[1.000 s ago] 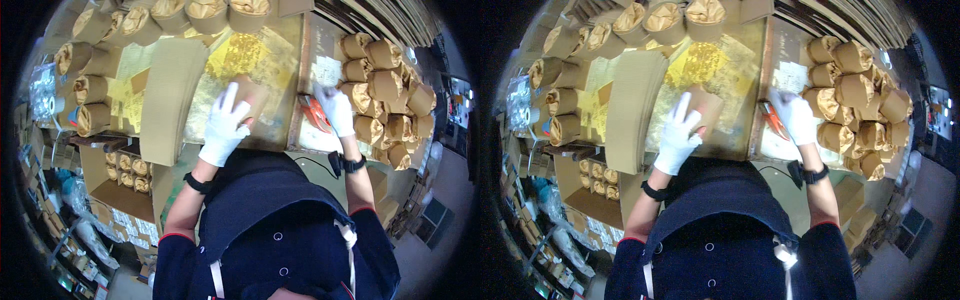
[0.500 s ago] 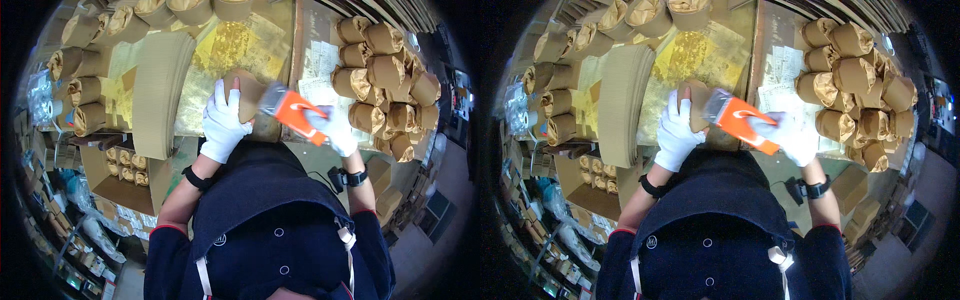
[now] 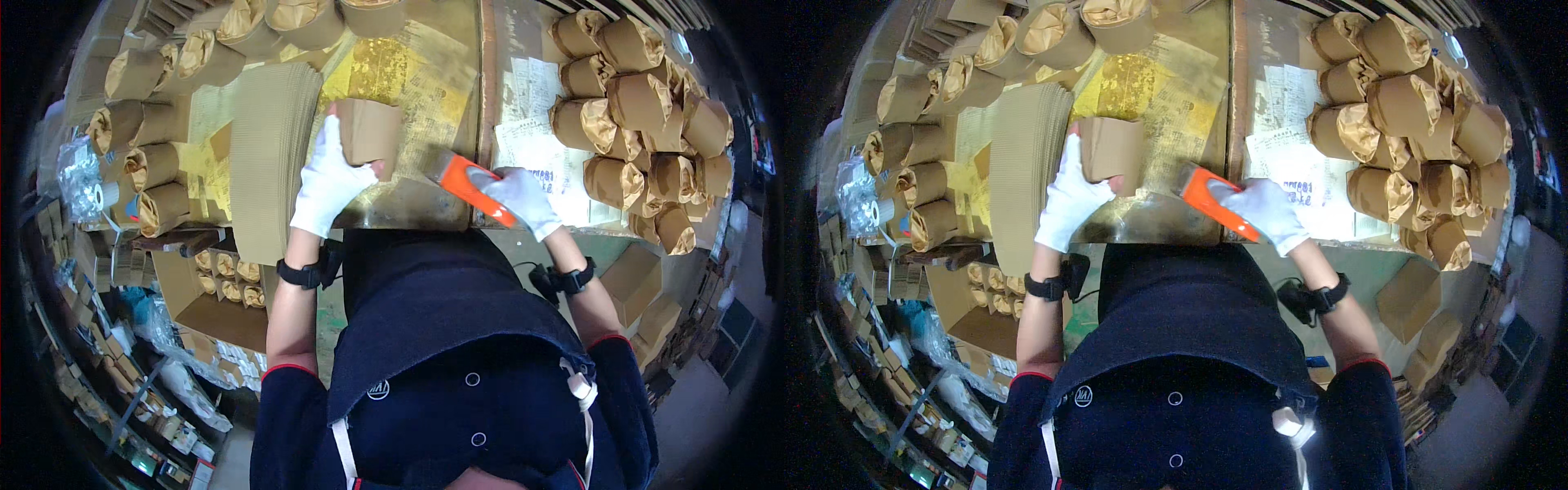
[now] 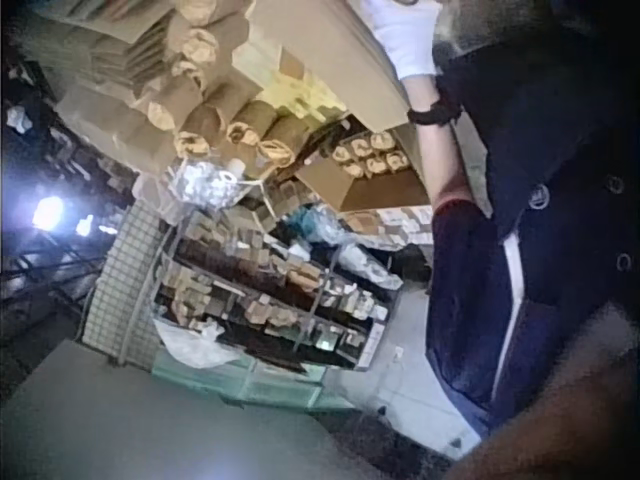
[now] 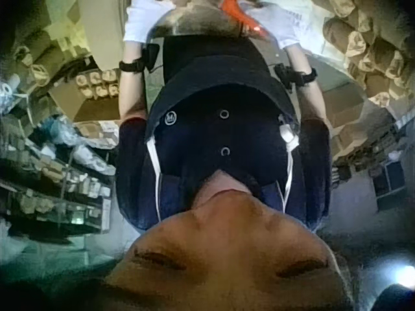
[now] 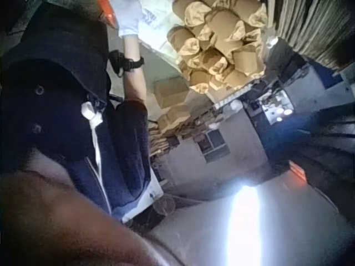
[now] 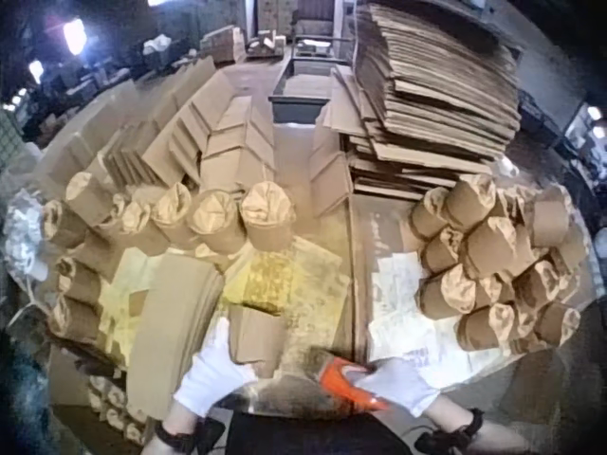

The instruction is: The person wraps several cylindrical objects in brown paper, secures them with tape, and then packs them into a large cardboard box.

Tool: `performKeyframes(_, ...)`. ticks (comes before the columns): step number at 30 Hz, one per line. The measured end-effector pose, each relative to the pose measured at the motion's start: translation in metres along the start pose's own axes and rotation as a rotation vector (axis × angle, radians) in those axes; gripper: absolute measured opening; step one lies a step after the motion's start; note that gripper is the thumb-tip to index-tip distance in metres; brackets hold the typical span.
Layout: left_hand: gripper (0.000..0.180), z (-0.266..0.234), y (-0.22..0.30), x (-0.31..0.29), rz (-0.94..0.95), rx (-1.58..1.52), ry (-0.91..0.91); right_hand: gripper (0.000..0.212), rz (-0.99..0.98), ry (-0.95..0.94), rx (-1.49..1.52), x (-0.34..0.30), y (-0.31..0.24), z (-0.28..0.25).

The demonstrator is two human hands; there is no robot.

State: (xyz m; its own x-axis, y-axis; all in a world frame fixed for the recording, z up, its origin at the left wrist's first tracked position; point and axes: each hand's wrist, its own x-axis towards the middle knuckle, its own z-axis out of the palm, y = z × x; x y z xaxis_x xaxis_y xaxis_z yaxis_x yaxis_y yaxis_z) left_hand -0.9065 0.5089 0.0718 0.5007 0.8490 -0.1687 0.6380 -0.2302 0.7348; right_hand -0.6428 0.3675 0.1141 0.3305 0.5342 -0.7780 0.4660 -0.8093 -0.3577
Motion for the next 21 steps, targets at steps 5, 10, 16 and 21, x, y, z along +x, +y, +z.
performKeyframes(5, 0.102, 0.039, 0.031, -0.005, 0.148, 0.387, 0.233, 0.057, -0.199, 0.144, 0.543, -0.03, -0.013, -0.013)
performKeyframes(10, 0.095, 0.047, 0.032, -0.012, 0.081, 0.251, 0.207, 0.049, -0.517, -0.083, 1.266, -0.059, -0.003, -0.034)
performKeyframes(16, 0.106, 0.046, 0.025, -0.017, 0.113, 0.122, 0.321, 0.066, -0.156, 0.119, 0.187, 0.0, -0.04, 0.015)
performKeyframes(21, 0.105, 0.01, 0.014, -0.024, 0.23, 0.047, 0.134, 0.067, -0.168, 0.15, 0.333, 0.006, -0.047, 0.025)
